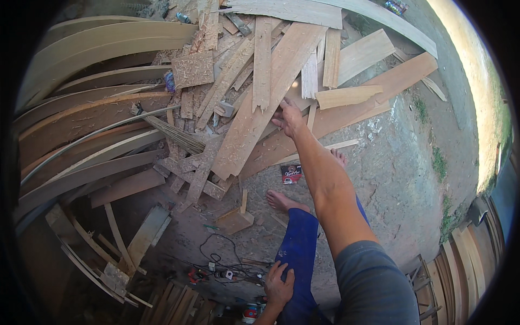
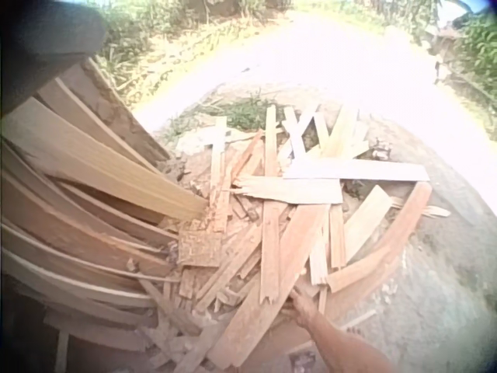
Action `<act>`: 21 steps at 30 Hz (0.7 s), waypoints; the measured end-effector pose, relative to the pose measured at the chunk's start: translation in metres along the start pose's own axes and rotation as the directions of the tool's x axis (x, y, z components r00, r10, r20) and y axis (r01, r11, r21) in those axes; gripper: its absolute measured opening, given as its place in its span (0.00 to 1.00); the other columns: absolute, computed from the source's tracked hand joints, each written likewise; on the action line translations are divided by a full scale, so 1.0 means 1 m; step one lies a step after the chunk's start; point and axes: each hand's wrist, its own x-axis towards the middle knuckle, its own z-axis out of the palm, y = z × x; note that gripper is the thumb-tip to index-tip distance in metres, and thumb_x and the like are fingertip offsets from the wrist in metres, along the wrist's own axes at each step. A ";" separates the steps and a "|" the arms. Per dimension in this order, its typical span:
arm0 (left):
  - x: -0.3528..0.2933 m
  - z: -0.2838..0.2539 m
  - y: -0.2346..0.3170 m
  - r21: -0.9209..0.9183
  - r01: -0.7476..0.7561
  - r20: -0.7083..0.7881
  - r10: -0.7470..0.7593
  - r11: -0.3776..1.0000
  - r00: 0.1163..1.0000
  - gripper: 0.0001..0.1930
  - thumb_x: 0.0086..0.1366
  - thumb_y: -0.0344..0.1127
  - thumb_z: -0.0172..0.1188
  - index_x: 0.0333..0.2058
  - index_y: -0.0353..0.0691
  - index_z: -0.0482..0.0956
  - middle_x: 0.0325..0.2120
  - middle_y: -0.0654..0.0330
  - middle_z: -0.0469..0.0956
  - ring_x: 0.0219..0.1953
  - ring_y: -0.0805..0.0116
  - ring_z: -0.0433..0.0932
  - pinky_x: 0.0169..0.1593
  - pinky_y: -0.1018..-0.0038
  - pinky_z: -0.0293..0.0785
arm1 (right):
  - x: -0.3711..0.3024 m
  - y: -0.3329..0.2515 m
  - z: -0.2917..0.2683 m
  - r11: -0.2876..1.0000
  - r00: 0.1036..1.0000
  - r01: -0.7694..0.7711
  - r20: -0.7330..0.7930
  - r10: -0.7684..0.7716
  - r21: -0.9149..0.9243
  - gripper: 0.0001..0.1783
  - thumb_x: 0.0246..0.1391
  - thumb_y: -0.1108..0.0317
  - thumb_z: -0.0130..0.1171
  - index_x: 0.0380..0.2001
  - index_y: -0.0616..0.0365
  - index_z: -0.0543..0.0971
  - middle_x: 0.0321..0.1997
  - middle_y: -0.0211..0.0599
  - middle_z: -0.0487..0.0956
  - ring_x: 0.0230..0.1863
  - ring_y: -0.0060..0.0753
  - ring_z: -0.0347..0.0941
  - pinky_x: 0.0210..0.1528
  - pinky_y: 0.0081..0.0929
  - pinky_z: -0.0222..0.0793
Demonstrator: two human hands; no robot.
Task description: The person selects a thin wooden strip from a pile, measures and marks it, then fits it into a wooden frame structure. He uses a tape measure and pencil to ensure proper alignment and dimensions.
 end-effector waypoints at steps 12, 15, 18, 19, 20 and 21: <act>-0.002 0.007 -0.005 0.007 -0.040 0.027 0.040 0.999 0.999 0.19 0.64 0.46 0.60 0.48 0.41 0.83 0.56 0.49 0.76 0.56 0.44 0.74 0.58 0.56 0.71 | -0.054 0.029 -0.017 0.983 0.973 0.135 -0.170 -0.155 -0.122 0.19 0.68 0.59 0.47 0.56 0.57 0.65 0.49 0.41 0.73 0.44 0.39 0.76 0.46 0.45 0.77; -0.005 0.005 -0.006 0.037 -0.042 0.047 0.040 0.998 0.998 0.20 0.65 0.48 0.58 0.49 0.42 0.83 0.57 0.50 0.75 0.56 0.44 0.74 0.59 0.56 0.71 | -0.082 0.052 -0.048 0.942 0.907 0.276 -0.375 -0.190 0.192 0.20 0.69 0.58 0.44 0.57 0.55 0.66 0.48 0.41 0.75 0.46 0.40 0.75 0.48 0.45 0.76; -0.008 0.009 -0.009 0.027 -0.028 0.058 0.026 0.999 0.998 0.20 0.65 0.48 0.57 0.49 0.43 0.83 0.58 0.51 0.75 0.57 0.45 0.73 0.59 0.56 0.70 | -0.106 0.053 -0.065 0.970 0.900 0.216 -0.407 -0.154 0.110 0.18 0.69 0.58 0.42 0.57 0.52 0.68 0.51 0.41 0.74 0.50 0.42 0.73 0.53 0.48 0.73; -0.008 0.008 -0.012 0.027 -0.034 0.064 0.033 0.999 0.997 0.20 0.65 0.48 0.57 0.50 0.43 0.83 0.58 0.52 0.75 0.57 0.45 0.73 0.59 0.57 0.70 | -0.100 0.052 -0.074 0.963 0.889 0.232 -0.431 -0.152 0.139 0.15 0.68 0.59 0.42 0.53 0.49 0.70 0.37 0.36 0.75 0.34 0.35 0.73 0.34 0.40 0.74; -0.008 0.007 -0.014 0.027 -0.046 0.064 0.044 0.999 0.997 0.20 0.65 0.48 0.57 0.50 0.43 0.83 0.58 0.52 0.75 0.57 0.45 0.73 0.59 0.57 0.70 | -0.099 0.050 -0.089 0.957 0.931 0.177 -0.354 -0.087 0.230 0.14 0.68 0.59 0.42 0.52 0.48 0.70 0.31 0.33 0.71 0.28 0.32 0.69 0.28 0.35 0.69; -0.011 0.011 -0.016 0.018 -0.032 0.057 0.031 0.999 0.998 0.20 0.65 0.48 0.57 0.50 0.43 0.83 0.58 0.52 0.75 0.57 0.45 0.73 0.59 0.57 0.70 | -0.106 0.047 -0.089 0.949 0.967 0.091 -0.256 -0.011 0.303 0.13 0.68 0.59 0.42 0.50 0.47 0.70 0.26 0.30 0.68 0.23 0.29 0.65 0.22 0.31 0.63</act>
